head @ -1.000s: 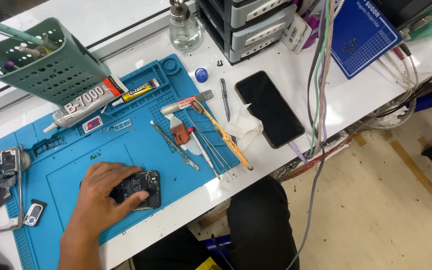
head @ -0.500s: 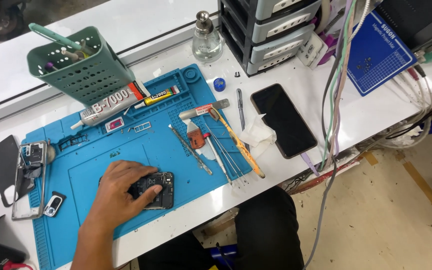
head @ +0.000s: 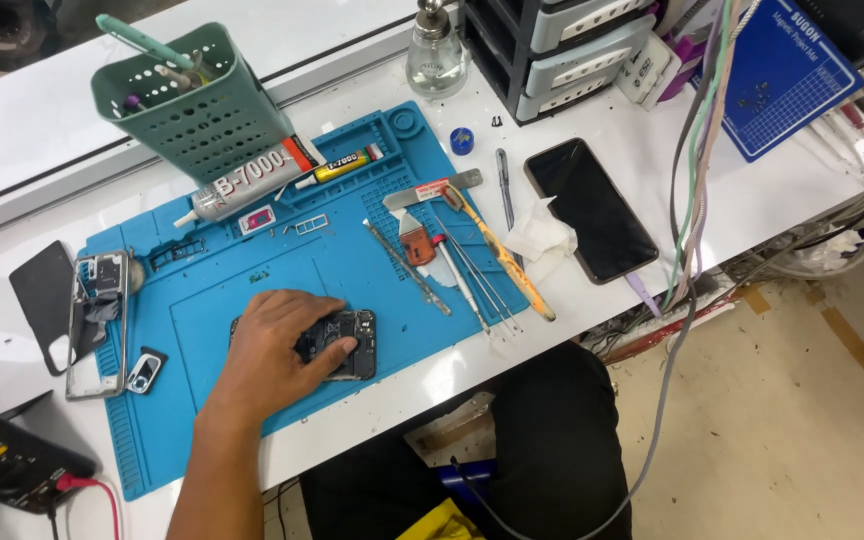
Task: Repairing a mobile phone by soldering internal components on a repair bench.
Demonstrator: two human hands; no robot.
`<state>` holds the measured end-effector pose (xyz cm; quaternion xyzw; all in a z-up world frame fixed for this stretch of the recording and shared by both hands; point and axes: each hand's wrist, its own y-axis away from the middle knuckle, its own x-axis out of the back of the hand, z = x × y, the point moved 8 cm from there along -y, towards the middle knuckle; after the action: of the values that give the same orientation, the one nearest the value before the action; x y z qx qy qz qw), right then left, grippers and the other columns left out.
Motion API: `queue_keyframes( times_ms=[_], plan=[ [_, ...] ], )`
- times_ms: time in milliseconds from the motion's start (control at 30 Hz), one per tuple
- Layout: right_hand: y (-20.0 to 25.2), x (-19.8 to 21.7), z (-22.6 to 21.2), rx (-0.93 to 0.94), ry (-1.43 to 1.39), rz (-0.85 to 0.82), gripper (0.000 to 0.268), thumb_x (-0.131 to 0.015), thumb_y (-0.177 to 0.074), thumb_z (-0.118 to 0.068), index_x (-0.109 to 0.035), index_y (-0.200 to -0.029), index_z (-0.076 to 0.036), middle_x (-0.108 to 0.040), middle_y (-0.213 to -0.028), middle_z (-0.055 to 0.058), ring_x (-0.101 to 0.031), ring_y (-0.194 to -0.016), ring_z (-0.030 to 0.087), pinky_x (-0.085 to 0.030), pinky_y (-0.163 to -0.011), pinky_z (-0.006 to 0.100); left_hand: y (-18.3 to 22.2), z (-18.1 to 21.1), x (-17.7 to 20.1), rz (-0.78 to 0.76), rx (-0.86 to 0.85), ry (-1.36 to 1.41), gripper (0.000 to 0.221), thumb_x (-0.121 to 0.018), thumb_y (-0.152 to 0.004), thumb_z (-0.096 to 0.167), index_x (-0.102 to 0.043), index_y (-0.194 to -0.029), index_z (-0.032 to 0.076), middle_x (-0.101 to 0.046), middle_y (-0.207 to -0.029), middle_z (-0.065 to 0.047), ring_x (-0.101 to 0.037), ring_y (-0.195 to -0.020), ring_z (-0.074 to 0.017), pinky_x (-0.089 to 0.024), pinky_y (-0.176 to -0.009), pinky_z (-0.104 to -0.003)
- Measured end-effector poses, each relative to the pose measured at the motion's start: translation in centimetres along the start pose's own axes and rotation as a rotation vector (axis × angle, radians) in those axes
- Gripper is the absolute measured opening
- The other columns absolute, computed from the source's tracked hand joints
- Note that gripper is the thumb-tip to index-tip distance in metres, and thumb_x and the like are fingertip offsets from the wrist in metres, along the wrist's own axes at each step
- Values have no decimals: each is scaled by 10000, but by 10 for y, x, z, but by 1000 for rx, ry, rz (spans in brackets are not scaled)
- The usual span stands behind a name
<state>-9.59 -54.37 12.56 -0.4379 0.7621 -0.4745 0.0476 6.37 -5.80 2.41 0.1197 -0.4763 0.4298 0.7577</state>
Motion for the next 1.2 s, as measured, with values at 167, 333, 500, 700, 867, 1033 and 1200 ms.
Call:
queue_keyframes(
  times_ms=[167, 333, 500, 700, 867, 1033, 1200],
  plan=[
    [31, -44, -16, 34, -7, -59, 79, -679, -1150, 71, -664, -1135, 147, -524, -1233, 330, -546, -895, 263, -505, -843, 383, 4, 0, -1, 43, -29, -28, 350, -840, -867, 338, -796, -1143, 127, -811, -1013, -89, -739, -1062, -292, -507, -1036, -528],
    [83, -111, -30, -78, -74, -6, 28, -761, -960, 38, -740, -957, 56, -624, -1069, 249, -602, -780, 235, -512, -680, 325, 7, -3, -5, 62, -26, -61, 278, -821, -901, 304, -805, -1124, 137, -817, -981, -65, -746, -1038, -258, -519, -1015, -470],
    [79, -153, -55, -179, -89, -50, 27, -741, -940, 30, -763, -941, 15, -677, -990, 181, -617, -684, 179, -506, -617, 298, 7, -4, -3, 80, -34, -84, 244, -803, -924, 308, -810, -1108, 148, -816, -942, -45, -756, -1006, -231, -535, -1002, -445],
    [70, -188, -76, -187, -150, -123, 75, -712, -933, 52, -768, -946, 5, -709, -908, 160, -594, -596, 169, -501, -553, 295, 10, -2, 6, 87, -23, -46, 234, -770, -956, 262, -800, -1129, 107, -815, -958, -86, -762, -1021, -265, -536, -1010, -466],
    [72, -195, -78, -213, -130, -150, 58, -705, -954, 31, -759, -950, 9, -711, -897, 151, -593, -582, 167, -495, -533, 299, 10, -1, 7, 77, -14, -5, 240, -782, -931, 240, -801, -1127, 102, -820, -981, -94, -769, -1023, -275, -539, -1002, -462],
    [76, -199, -76, -253, -25, -215, 90, -695, -962, 11, -771, -967, -37, -726, -871, 109, -595, -569, 184, -479, -508, 297, 10, 1, 9, 70, 15, -5, 253, -792, -924, 248, -803, -1127, 96, -818, -985, -104, -771, -1021, -276, -534, -996, -447],
    [72, -214, -83, -269, 222, -406, 77, -726, -928, -37, -780, -980, -49, -766, -816, 120, -648, -523, 245, -501, -454, 335, 9, 2, 10, 74, 39, -2, 253, -796, -923, 241, -802, -1126, 90, -818, -986, -111, -772, -1022, -279, -530, -995, -439]
  ],
)
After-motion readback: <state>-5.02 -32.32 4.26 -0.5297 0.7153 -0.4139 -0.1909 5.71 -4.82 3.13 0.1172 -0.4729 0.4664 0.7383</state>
